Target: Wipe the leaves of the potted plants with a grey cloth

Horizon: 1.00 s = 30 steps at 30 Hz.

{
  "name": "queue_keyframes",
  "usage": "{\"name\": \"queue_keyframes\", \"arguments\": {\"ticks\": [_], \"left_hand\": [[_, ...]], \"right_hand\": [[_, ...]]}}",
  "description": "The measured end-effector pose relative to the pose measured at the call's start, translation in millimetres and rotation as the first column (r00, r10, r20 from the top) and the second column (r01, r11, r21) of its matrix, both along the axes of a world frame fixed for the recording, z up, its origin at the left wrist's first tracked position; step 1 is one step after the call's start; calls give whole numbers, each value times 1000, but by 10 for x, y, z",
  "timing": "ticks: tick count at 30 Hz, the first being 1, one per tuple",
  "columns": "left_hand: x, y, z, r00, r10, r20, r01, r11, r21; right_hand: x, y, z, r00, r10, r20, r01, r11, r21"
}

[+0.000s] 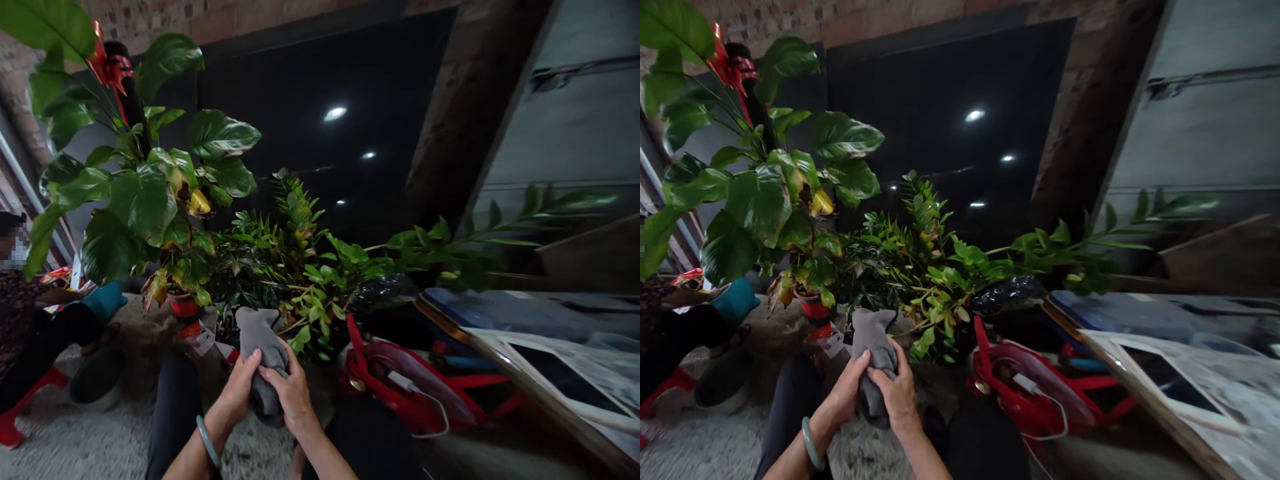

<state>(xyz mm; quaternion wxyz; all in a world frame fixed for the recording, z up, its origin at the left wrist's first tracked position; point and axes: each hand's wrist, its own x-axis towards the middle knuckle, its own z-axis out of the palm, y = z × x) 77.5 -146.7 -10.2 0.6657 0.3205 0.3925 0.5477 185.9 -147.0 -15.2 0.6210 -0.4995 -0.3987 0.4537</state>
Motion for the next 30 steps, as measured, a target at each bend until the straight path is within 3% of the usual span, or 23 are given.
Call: {"name": "queue_keyframes", "arguments": {"ticks": [3,6,8,10,13,15,17,18,20,23,25,27,30], "left_hand": [[-92,200,8,998,-68,-16,69,992,107],[-308,475,-9,991,-110,-75,121,980,158],[-497,707,-75,989,-9,-144,24,995,98],[-693,943,-199,965,142,-222,-139,990,27],[-949,1214,-470,904,279,-323,-299,954,-12],[-1071,1311,-664,874,327,-359,-352,936,-3],[-1147,1359,-819,870,343,-354,-360,933,20],[-1169,1373,-872,879,334,-339,-346,938,28],[-1184,1401,-924,908,300,-293,-304,952,33],[-1158,1464,-915,938,271,-215,-282,959,-21],[-1117,1526,-907,949,265,-172,-279,959,-59],[-1067,1597,-926,961,237,-144,-249,966,-76],[-997,1693,-993,978,187,-91,-194,978,-72]], "right_hand": [[56,240,128,992,-112,53,109,993,49],[157,635,526,986,-160,52,149,975,167],[175,919,812,986,-166,19,157,961,227],[122,1118,957,990,-140,-15,140,963,230],[-16,1114,775,999,-10,-47,13,998,55],[-71,943,521,992,100,-71,-107,988,-111],[-75,767,381,984,155,-93,-168,973,-159],[-66,720,398,981,165,-97,-178,974,-137],[-54,759,609,983,167,-77,-169,985,-20],[-122,1112,1061,990,138,32,-141,971,192],[-238,1370,1153,989,124,86,-142,958,248],[-365,1471,975,984,149,99,-164,974,158],[-420,1247,478,969,222,111,-213,973,-86]]}}
